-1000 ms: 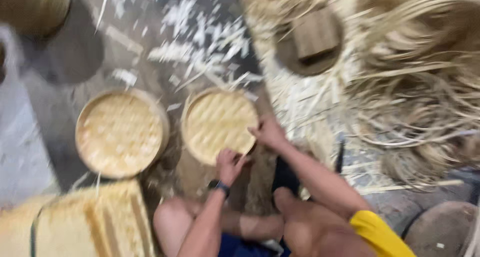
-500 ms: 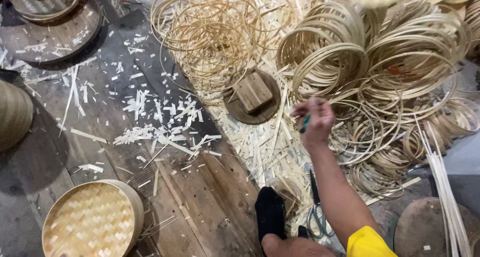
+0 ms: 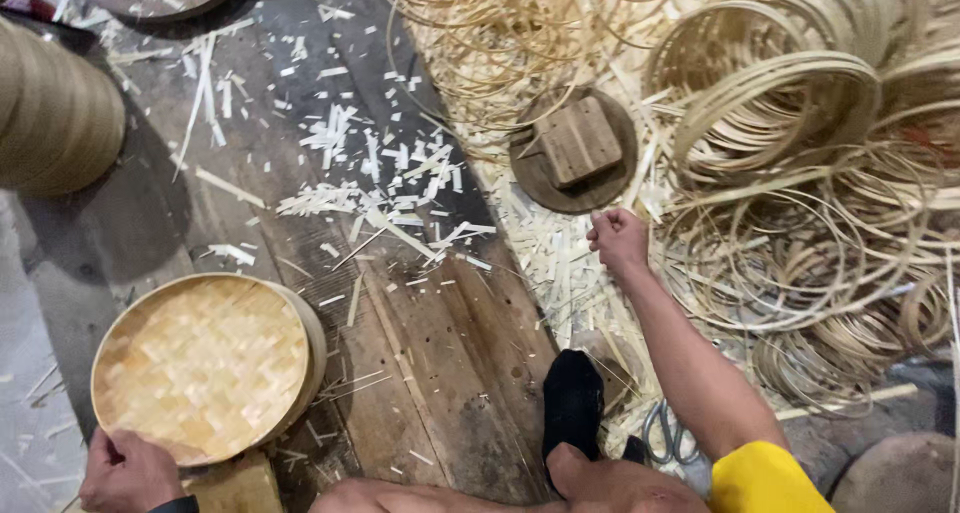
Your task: The person assembles circular bamboo trays by hand, fitting woven bamboo bases into wooden rims and securing them with a small tool.
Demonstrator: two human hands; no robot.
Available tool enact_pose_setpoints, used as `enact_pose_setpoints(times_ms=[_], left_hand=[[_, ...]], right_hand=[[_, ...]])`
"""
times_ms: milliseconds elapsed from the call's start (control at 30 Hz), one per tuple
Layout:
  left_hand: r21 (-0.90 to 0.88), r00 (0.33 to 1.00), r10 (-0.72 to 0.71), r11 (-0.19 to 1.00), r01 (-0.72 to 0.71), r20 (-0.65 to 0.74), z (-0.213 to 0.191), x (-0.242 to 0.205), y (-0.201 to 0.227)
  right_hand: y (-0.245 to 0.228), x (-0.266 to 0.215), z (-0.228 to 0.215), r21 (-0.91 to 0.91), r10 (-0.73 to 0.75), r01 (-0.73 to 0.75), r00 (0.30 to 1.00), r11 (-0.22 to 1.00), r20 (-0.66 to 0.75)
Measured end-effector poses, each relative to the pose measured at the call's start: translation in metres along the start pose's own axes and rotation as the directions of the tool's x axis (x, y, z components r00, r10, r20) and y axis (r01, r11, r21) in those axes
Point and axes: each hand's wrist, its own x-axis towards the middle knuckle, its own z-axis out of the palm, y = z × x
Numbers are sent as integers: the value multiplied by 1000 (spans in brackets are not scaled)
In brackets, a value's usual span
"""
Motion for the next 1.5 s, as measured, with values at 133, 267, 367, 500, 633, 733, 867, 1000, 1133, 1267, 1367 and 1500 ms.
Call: enact_pose_setpoints(times_ms=[133, 267, 367, 500, 633, 733, 867, 1000, 1133, 1267, 1367, 1500], left_hand=[[-91, 997, 47, 994, -52, -56, -18, 9, 22], [-57, 992, 116, 991, -119, -56, -17, 15, -11], [114, 996, -35, 992, 45, -86, 6, 17, -53], [320, 993, -76, 942, 100, -87, 7, -2, -48], [176, 960, -208, 954, 242, -187, 0, 5, -1], [198, 946, -273, 932, 305, -174, -2, 15, -2], [367, 956, -279, 883, 292, -90, 21, 16, -36], [379, 875, -484, 809, 449, -3, 27, 10, -42], [344, 918, -396, 859, 380, -24, 8, 16, -32], [80, 935, -273, 951, 298, -228, -12, 9, -14], [-179, 923, -332, 937, 299, -195, -29, -8, 17], [-361, 906, -391, 831, 423, 160, -4, -71, 77]], right_hand=[[-15, 39, 52, -99, -182, 194, 976, 976, 122], [-51, 85, 105, -526, -542, 519, 831, 674, 126], [-73, 123, 134, -719, -741, 636, 619, 280, 259], [-90, 151, 151, -708, -690, 697, 569, 115, 448], [-131, 111, 140, -527, -882, 843, 323, 103, 343], [-167, 63, 120, -510, -920, 846, 310, 152, 241], [-175, -6, 79, -376, -906, 895, 345, 239, 247], [-157, -77, 42, -204, -833, 862, 503, 464, 231], [-151, -131, 22, -258, -773, 786, 610, 562, 175], [-165, -169, 14, -305, -708, 716, 688, 628, 157], [-178, -185, 11, -16, -686, 693, 716, 721, 130], [-176, -181, 3, 285, -664, 626, 747, 726, 49]])
